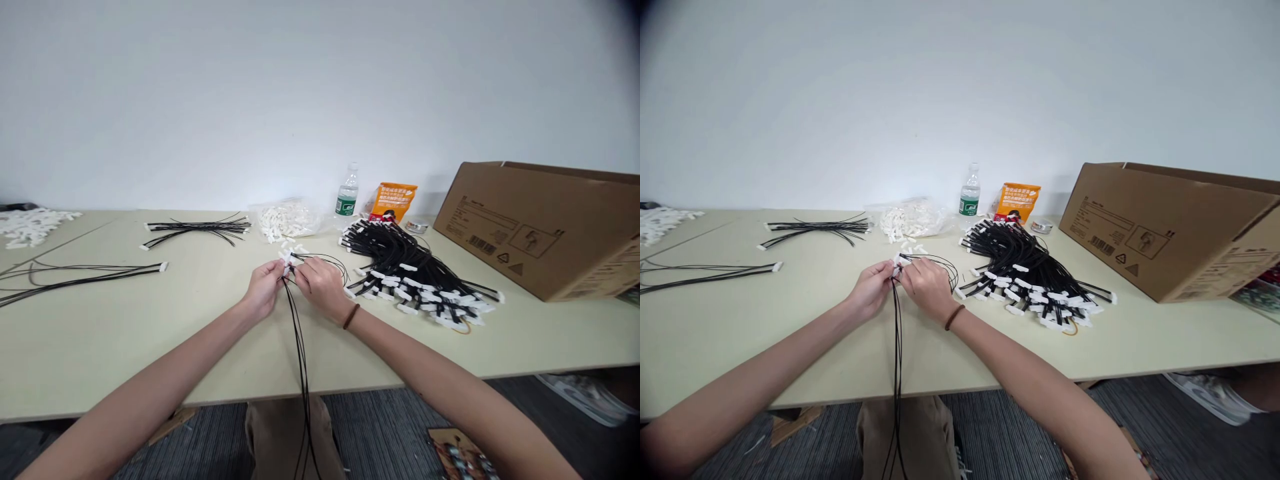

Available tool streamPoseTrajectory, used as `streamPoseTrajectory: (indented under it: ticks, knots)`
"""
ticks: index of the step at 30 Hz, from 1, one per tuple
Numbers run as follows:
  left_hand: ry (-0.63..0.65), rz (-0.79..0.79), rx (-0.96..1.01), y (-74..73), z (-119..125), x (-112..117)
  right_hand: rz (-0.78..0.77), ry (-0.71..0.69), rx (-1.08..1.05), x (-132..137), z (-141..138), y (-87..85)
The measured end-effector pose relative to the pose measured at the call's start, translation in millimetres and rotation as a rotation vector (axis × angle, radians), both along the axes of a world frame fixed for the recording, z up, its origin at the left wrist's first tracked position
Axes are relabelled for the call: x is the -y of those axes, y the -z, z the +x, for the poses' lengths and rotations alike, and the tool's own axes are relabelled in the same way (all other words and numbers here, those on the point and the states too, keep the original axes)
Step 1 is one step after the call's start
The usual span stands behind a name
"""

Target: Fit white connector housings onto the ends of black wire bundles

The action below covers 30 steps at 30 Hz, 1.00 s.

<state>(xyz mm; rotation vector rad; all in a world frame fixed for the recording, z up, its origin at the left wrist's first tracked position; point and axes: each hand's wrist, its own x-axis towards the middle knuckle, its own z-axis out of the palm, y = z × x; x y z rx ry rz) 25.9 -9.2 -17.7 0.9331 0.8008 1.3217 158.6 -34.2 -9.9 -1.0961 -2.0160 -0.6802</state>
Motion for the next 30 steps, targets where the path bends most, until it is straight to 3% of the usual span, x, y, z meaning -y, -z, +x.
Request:
streamPoseTrajectory:
  ticks: [30]
  knots:
    - [0.017, 0.07, -0.081, -2.3, -0.4, 6.1, 0.027, -0.029, 0.083, 3.4, 2.5, -3.2]
